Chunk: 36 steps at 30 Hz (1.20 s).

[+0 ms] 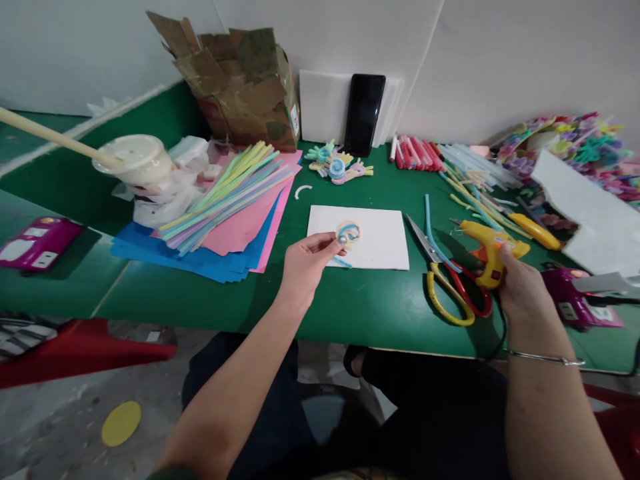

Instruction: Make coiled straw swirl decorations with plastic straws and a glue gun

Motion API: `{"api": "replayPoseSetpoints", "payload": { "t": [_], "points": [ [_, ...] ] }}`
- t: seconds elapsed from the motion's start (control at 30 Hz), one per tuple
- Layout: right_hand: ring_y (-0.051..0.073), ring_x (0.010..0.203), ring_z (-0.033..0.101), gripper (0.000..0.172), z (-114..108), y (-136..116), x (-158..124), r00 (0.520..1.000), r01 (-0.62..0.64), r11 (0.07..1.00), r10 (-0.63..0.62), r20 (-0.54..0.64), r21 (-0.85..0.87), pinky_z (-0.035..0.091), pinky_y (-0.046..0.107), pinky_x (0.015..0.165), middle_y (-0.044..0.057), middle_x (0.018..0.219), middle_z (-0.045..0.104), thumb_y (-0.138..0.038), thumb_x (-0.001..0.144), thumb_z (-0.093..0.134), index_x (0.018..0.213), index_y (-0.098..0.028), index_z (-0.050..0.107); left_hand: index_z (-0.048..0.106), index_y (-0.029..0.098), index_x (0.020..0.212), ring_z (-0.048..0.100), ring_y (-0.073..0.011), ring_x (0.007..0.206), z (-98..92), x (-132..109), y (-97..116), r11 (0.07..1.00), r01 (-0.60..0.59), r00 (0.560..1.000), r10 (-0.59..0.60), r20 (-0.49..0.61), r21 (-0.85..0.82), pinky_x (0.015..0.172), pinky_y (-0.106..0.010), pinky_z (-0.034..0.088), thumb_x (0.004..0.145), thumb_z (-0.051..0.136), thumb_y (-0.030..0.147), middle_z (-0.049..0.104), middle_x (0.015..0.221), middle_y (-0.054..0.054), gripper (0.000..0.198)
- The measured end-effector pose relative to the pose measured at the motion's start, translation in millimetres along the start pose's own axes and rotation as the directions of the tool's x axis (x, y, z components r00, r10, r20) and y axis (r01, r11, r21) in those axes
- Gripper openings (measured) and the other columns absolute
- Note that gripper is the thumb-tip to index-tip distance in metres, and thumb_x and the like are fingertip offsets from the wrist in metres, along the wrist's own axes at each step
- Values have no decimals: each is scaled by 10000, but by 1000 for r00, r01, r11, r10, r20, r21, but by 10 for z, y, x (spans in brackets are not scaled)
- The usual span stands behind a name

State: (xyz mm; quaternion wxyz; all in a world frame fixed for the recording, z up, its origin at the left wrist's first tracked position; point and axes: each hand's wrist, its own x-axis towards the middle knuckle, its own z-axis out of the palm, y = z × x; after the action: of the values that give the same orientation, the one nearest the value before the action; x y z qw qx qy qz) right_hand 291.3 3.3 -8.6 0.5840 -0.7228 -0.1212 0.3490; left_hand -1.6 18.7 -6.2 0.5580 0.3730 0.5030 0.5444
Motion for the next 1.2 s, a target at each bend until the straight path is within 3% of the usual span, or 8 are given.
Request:
{"api": "replayPoseSetpoints", "payload": {
  "t": [0.2, 0.37, 0.5, 0.7, 0.8, 0.93, 1.0, 1.2],
  "points": [
    [106, 458, 522, 162, 17, 10, -4, 998, 15, 999, -17, 66, 32, 451, 251, 452, 33, 605, 595, -289, 717, 669, 664, -142, 630, 712, 192, 715, 635, -143, 622, -12, 14, -14, 1000, -2, 1000, 2, 8, 5, 718, -333, 524, 597, 741, 283, 696, 667, -18, 152],
    [176, 606, 552, 225, -33, 69, 35, 987, 159, 969, -151, 51, -192, 471, 352, 633, 52, 660, 605, -339, 623, 733, 674, -149, 626, 711, 197, 713, 636, -151, 619, -2, -1, -13, 1000, 6, 1000, -6, 7, 11, 705, -337, 527, 597, 738, 273, 689, 644, -15, 141],
    [262, 701, 539, 313, -122, 102, 160, 922, 311, 724, -387, 10, -616, 424, 485, 752, 66, 625, 525, -470, 649, 670, 607, -193, 531, 712, 202, 712, 635, -149, 620, 14, -22, -1, 1000, -1, 1000, 1, 27, 21, 713, -339, 523, 608, 729, 276, 692, 663, -17, 129],
    [264, 793, 543, 464, 4, 85, -78, 488, 691, 325, -868, 85, -646, 457, 465, 780, 169, 943, 551, -423, 665, 697, 1010, -128, 601, 714, 197, 718, 641, -159, 643, 30, -50, -6, 999, 6, 998, -9, 62, 43, 728, -349, 530, 619, 723, 283, 699, 691, -27, 132],
    [238, 844, 575, 350, 248, 162, -383, 338, 889, 177, -876, 344, -423, 502, 387, 697, 133, 958, 581, -395, 769, 626, 1040, -173, 620, 716, 185, 711, 640, -153, 628, 44, -69, -20, 998, 47, 994, -52, 97, 52, 726, -340, 535, 620, 728, 267, 695, 672, -27, 123],
    [246, 977, 568, 478, 569, 332, -701, 34, 994, -35, -799, 600, -102, 510, 402, 781, 113, 1054, 593, -370, 779, 636, 1218, -219, 518, 717, 179, 711, 642, -151, 624, 67, -84, -36, 995, 74, 991, -81, 106, 63, 733, -336, 536, 615, 732, 247, 698, 675, -28, 119],
    [255, 988, 569, 537, 673, 385, -803, -21, 995, -80, -769, 639, -63, 484, 430, 842, 119, 1065, 601, -380, 782, 633, 1269, -219, 474, 716, 175, 715, 646, -159, 632, 77, -88, -40, 995, 75, 991, -82, 103, 62, 735, -343, 536, 611, 734, 247, 701, 682, -34, 128],
    [246, 951, 580, 504, 781, 395, -947, -29, 997, -66, -776, 630, -35, 487, 413, 820, 100, 1014, 624, -377, 805, 607, 1272, -235, 482, 716, 173, 719, 653, -168, 670, 82, -104, -34, 996, 64, 989, -72, 128, 64, 739, -342, 530, 620, 732, 260, 705, 707, -41, 133]
  ]
}}
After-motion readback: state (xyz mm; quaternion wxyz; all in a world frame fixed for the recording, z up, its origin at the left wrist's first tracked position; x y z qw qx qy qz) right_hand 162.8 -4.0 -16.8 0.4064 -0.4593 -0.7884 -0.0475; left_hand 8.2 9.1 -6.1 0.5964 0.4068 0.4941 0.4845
